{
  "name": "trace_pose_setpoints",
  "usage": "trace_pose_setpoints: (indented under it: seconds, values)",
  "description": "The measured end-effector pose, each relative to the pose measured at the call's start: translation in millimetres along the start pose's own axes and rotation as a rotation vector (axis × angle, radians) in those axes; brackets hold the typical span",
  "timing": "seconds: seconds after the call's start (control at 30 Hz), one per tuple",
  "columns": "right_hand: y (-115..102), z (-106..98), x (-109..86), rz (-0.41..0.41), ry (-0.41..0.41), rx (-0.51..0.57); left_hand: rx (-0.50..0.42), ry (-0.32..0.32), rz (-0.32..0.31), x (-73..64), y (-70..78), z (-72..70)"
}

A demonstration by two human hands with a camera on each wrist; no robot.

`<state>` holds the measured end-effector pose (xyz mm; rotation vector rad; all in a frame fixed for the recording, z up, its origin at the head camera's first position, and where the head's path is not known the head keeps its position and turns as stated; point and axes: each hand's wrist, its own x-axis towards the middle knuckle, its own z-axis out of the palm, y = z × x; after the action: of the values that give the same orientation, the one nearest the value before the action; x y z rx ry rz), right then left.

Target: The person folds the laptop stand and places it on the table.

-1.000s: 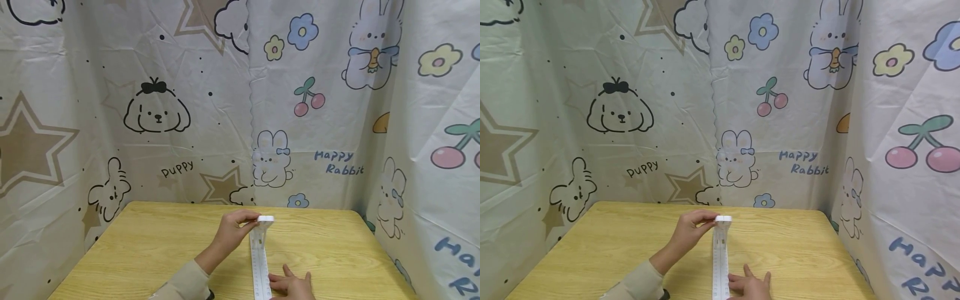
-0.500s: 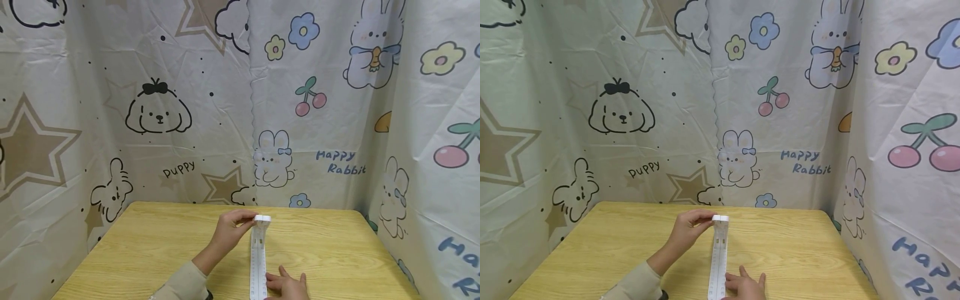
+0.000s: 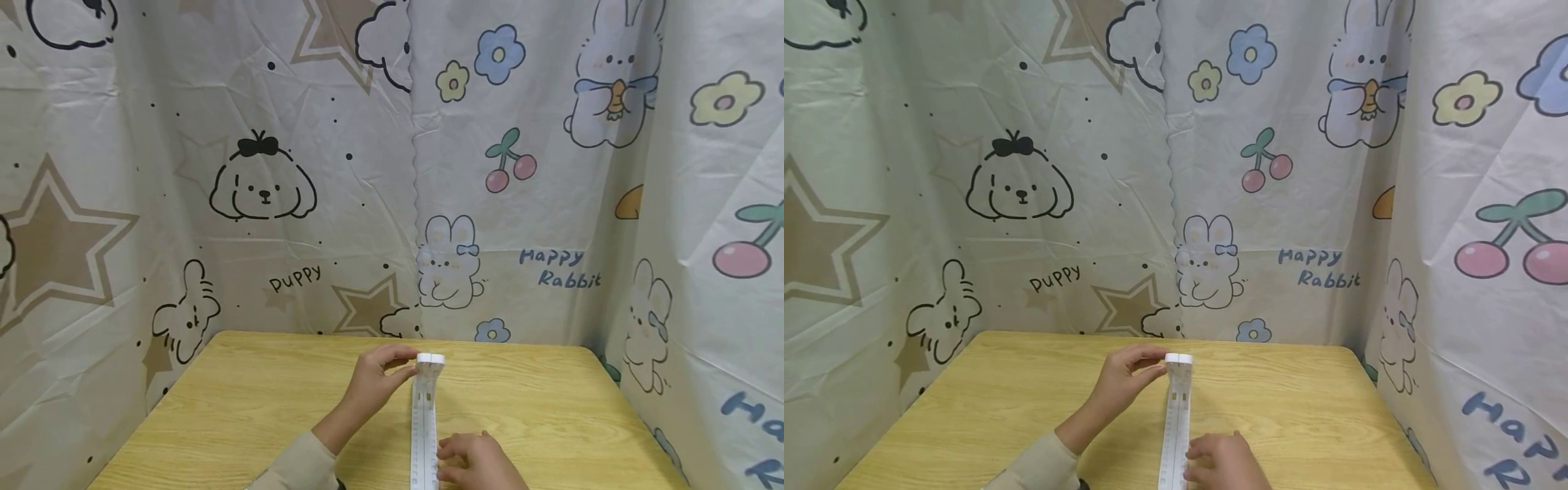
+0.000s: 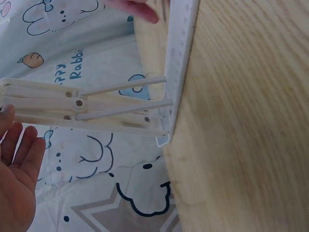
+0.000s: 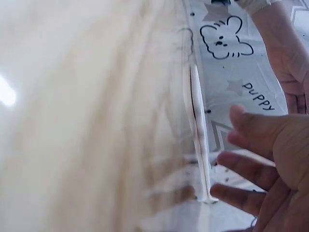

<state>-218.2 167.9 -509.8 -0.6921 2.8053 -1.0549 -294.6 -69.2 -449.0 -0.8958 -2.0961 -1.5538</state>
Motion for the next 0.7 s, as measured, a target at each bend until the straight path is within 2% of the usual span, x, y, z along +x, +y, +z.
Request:
trace_pose_setpoints:
  seconds: [0.13,0.4,0.63,0.7]
  values:
    - [2.4,-6.1,7.1,-0.032,0.036,-0.059,0.031,-0.007,-0.054,-4.7,-5.1,-1.7]
    - [9.7,-16.9,25.5,-0.006,0.143,-0.135,0.111,-0.078,-0.236,-15.1,-20.3,0.2]
    - [18.2,-20.1,52.5,0.058,0.195,-0.088,0.194,-0.157,-0.372,-19.2,-37.8,9.5]
    - [20.6,-18.8,60.2,0.071,0.206,-0.081,0.210,-0.176,-0.391,-19.3,-42.0,12.3]
